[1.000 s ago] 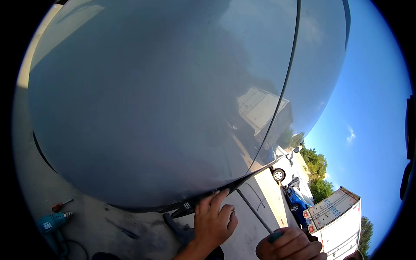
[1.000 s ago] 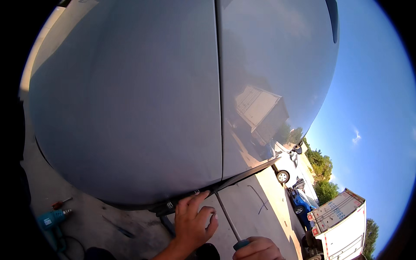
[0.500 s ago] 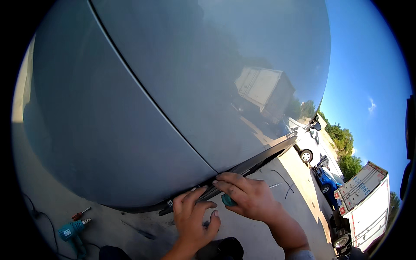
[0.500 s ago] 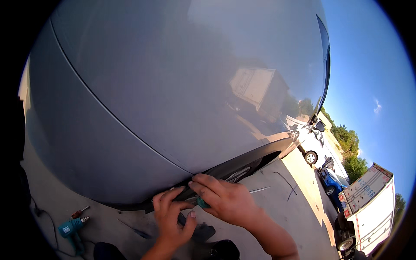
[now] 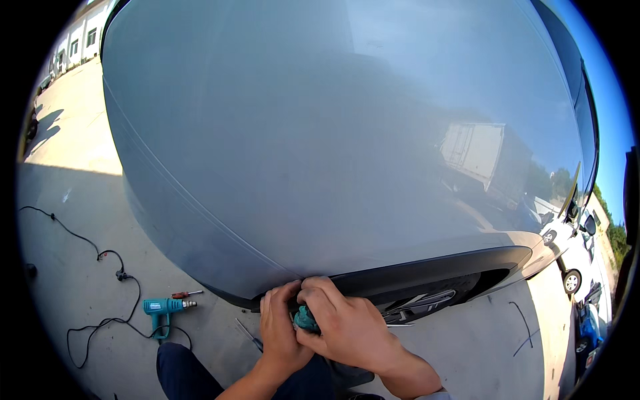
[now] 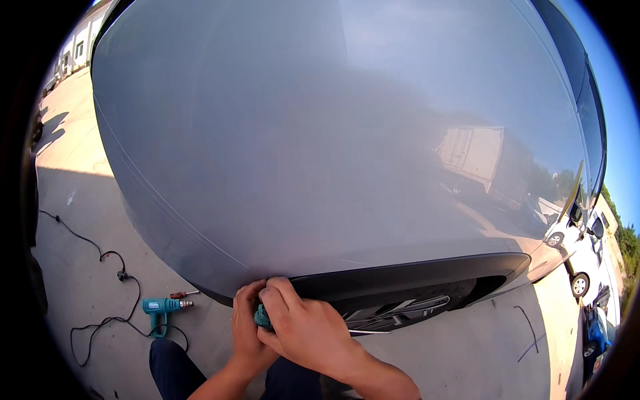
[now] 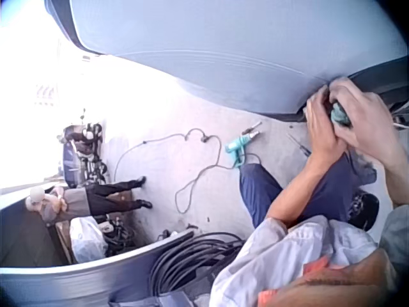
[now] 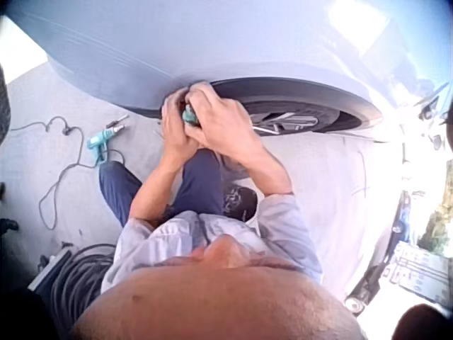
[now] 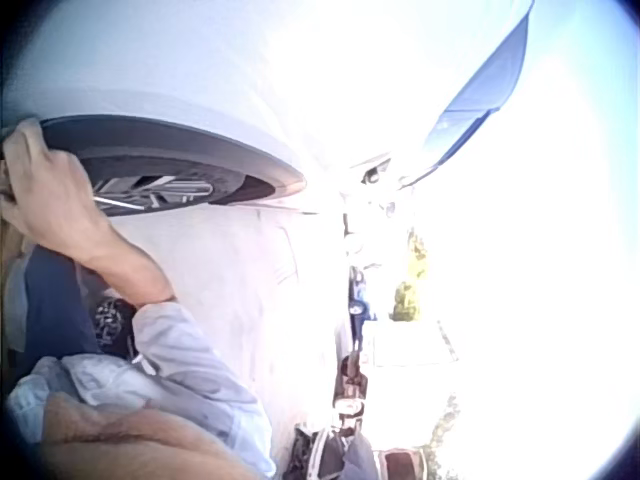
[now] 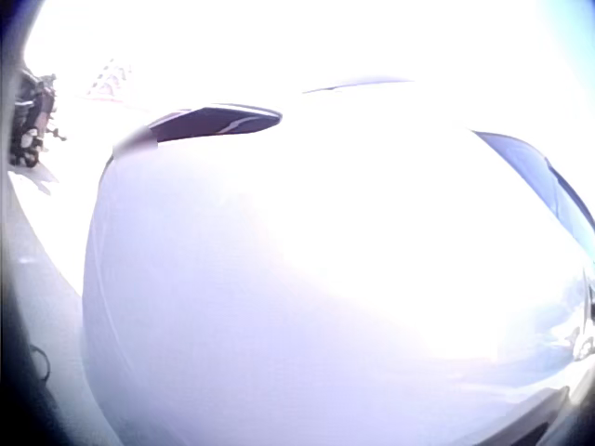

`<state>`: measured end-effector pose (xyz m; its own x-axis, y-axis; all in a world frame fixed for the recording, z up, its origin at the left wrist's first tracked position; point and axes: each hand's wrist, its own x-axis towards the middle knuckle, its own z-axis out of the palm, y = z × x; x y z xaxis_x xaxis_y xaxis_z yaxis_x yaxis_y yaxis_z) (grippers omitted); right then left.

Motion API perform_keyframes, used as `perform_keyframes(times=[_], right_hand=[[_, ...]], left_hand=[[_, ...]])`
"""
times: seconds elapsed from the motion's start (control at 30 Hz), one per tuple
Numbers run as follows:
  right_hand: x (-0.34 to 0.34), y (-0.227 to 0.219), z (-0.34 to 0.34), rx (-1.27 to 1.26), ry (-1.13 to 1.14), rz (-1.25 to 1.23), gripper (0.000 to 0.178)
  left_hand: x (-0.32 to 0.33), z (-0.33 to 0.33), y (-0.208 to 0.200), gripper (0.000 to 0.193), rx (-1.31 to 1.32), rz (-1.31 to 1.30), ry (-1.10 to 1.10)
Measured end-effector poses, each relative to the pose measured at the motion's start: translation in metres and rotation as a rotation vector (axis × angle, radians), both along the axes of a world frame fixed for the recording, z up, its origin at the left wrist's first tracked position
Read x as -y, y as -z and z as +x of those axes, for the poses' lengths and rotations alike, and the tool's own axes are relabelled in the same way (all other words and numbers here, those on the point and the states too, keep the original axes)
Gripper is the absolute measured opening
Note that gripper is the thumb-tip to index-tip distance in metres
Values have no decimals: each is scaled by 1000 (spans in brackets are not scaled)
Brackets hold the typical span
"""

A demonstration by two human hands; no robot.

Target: The person removes a plastic trim piece from the front wheel arch of a car. They use a screwdriver to pry the trim loose and then pull it away from the vehicle.

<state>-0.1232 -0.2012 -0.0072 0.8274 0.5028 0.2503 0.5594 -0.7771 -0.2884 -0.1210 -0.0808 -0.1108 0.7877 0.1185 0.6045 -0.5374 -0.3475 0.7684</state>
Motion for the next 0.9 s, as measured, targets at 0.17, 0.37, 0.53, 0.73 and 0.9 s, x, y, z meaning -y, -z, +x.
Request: perform_keyframes(times=[0.17,0.37,0.53,0.73,0.9], right_hand=[[31,-41,-61,14,-13,696,30],[64,-106,-51,416,-763,1473,35],[-6,-131,-20,397,-894,1328,31],[-42,-145,9,406,-741,1007,51],[-57,-156,22,428,-588,790,52]], left_hand=[[23,11,-2,37,84,-94,-80],[13,1,-5,30,53,-122,-103],[18,13,-9,31,66,-216,-37],[14,26,-26,32,44,-263,17],[25,36,-45,33,33,-320,60]])
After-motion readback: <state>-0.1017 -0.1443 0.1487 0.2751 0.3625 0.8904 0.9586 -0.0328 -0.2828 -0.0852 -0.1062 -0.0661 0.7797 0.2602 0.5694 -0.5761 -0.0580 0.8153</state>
